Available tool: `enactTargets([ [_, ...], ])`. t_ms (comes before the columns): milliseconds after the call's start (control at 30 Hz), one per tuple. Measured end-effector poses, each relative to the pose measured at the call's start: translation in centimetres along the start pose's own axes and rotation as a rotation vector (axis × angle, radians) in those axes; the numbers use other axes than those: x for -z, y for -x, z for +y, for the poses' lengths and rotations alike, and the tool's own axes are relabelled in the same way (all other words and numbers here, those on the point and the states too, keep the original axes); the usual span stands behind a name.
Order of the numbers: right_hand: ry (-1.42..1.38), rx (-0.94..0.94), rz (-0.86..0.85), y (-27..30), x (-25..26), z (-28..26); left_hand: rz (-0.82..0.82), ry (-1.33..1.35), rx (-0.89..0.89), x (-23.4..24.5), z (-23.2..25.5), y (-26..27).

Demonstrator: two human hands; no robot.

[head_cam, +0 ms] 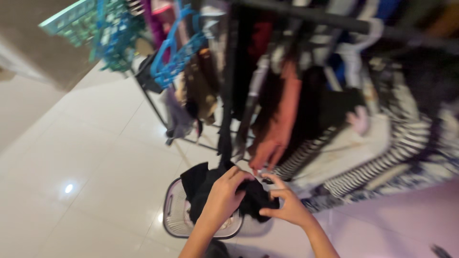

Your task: The person takes clothes from a laundry basket, places them on hangers, and hangs them on a clothing rack. They handle multiple garments including a black top, a patterned dress, and a beige top, using both standard and multi-clip hangers.

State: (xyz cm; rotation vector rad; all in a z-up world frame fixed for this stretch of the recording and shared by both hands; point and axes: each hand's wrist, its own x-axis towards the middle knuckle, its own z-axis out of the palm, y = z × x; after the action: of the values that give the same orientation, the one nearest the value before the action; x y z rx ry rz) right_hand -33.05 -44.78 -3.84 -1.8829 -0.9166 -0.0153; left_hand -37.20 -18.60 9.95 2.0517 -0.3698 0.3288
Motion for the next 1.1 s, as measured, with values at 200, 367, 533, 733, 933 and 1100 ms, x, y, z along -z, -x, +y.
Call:
enactTargets([
  [200,-0.748,-0.512,0.082,6.3,6.2,-0.9,-0.082,-0.003,-0.120,-6.9,5.5,-1.3],
  [367,-0.092,-0.678,-0.260,11.4,14.1,-4.2,-0.059,0.028,-0.010,-11.7,6.8,-1.4],
  [533,-0.132,-0.655,-0.060,15.6,18.8,-4.8,-0.561,0.022,0.064,-17.0,5.4,-0.9],
  [733,-0.434,-0.311,0.130,22.8,28.0,-6.4,-1.000,-0.784,0.008,-24.7,2.3,-1.3],
  [933,0.367,-1.034,-0.210,26.2,28.3,-9.6,-0.265,-0.693,-0.356,-29.4,3.2,-4.3],
  [1100,0.326,-0.824,0.035,32.2,32.0,-10.3,-0.537,-0.333,-0.376,-35.4,5.9,-6.1],
])
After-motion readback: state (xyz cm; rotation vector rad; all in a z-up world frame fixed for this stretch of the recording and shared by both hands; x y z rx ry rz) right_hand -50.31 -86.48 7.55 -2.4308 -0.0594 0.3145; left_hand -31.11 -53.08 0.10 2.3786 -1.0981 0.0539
